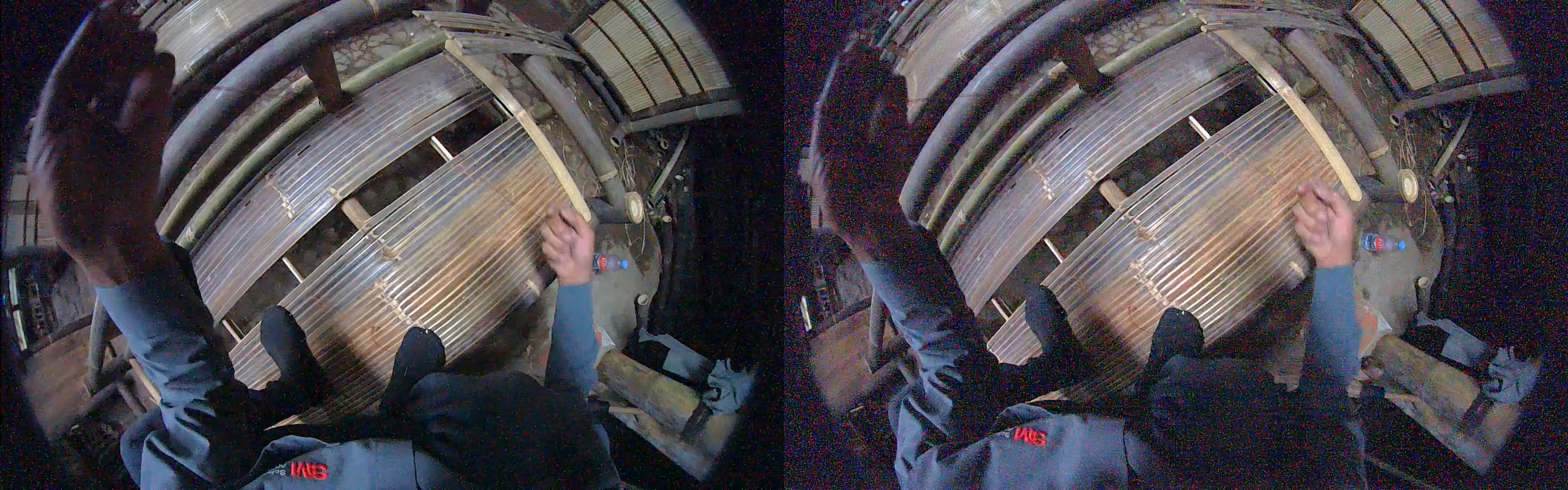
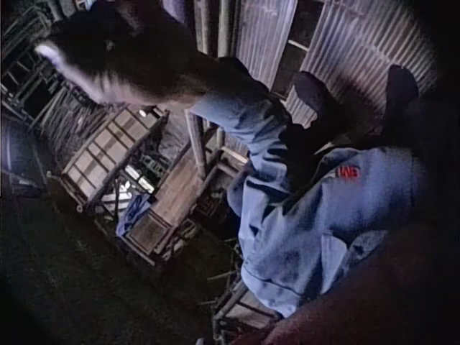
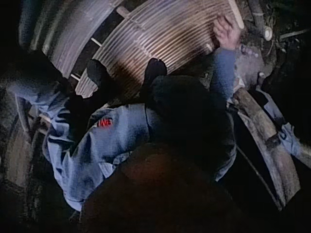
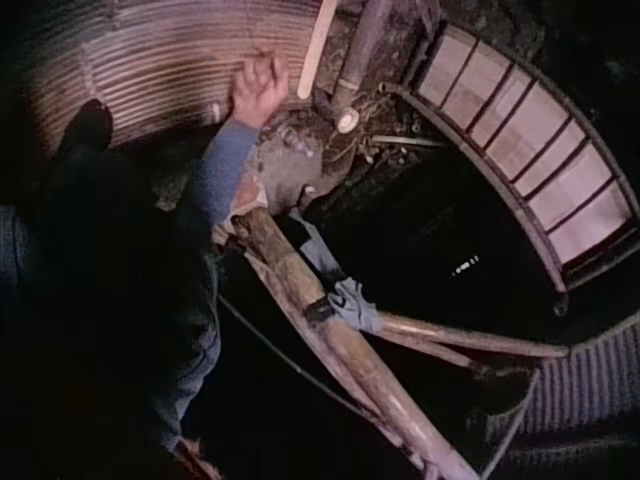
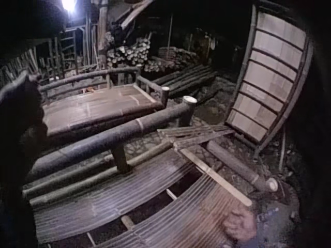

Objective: The person weaves a thin strip of material through bamboo slats to secure them to a frame, using a knife to trim the strip and their hands to tighten the weave.

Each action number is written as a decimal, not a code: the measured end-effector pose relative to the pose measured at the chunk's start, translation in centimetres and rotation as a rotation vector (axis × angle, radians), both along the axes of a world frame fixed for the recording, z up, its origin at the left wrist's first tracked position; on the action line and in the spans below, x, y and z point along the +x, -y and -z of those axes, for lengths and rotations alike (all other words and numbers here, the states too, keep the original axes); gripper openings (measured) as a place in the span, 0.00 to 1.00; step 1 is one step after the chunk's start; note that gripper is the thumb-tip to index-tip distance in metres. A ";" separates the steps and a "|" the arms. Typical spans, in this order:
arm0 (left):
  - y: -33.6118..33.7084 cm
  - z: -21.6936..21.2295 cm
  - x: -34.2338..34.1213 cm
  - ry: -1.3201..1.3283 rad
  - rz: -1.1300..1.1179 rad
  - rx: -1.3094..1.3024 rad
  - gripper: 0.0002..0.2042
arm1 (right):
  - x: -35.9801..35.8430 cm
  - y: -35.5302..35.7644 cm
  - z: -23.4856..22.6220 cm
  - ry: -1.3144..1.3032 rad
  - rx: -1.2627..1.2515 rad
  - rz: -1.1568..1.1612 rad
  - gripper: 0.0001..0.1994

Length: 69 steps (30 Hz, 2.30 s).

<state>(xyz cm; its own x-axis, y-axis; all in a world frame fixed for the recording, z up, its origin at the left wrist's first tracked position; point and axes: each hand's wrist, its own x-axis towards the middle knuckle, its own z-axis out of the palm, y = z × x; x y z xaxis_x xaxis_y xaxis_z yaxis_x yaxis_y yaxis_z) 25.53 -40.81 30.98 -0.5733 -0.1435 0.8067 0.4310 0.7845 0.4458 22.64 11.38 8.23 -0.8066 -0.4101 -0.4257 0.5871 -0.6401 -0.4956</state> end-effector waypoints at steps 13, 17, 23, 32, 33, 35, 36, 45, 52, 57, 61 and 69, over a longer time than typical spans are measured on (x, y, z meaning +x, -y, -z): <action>-10.4 -8.7 -3.7 0.178 0.552 0.177 0.16 | 0.4 13.4 -12.2 -0.611 0.005 -0.307 0.48; -12.9 -11.3 -3.9 0.279 0.639 0.086 0.16 | 0.7 14.5 -12.8 -0.690 0.428 -0.288 0.26; -18.0 -10.8 -6.7 0.483 0.854 0.010 0.15 | 7.4 -6.3 -6.8 -0.576 1.279 0.201 0.10; -10.7 14.8 -11.2 1.244 0.800 0.544 0.13 | 56.4 -44.7 -13.0 -0.106 1.442 1.091 0.24; -11.4 17.2 -10.8 1.313 0.601 0.467 0.14 | 58.3 -42.8 -12.3 0.049 1.281 1.307 0.24; -12.6 23.4 -8.3 1.146 0.411 0.231 0.15 | 58.5 -40.3 -12.3 0.225 1.264 1.392 0.24; -14.3 26.4 -6.8 0.927 0.422 0.065 0.16 | 57.9 -38.7 -12.1 0.289 1.300 1.391 0.24; -26.6 30.5 -6.4 0.674 0.895 -0.360 0.23 | 46.3 -24.7 -3.7 0.435 1.529 0.971 0.24; -30.9 35.0 -13.1 1.009 0.518 0.375 0.17 | 38.8 -19.0 -1.3 0.359 1.595 0.738 0.24; -40.1 35.7 -9.9 0.841 0.465 -0.062 0.16 | 36.0 -16.3 -0.9 0.307 1.681 0.580 0.25; -45.2 29.5 -5.1 0.736 0.942 -0.008 0.20 | 32.8 -12.7 0.7 0.162 1.747 0.436 0.25; -25.9 19.6 -7.0 0.637 1.017 -0.381 0.27 | 22.9 0.6 7.3 -0.559 1.693 -0.004 0.25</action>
<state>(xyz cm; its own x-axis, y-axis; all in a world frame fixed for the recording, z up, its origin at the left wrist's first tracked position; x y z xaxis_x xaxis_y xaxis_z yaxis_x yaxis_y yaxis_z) 18.53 -14.87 11.37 -0.5899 0.7709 0.2403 0.7068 0.3491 0.6152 45.54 10.79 0.98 -0.9891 0.1400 -0.0466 0.1350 0.7310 -0.6689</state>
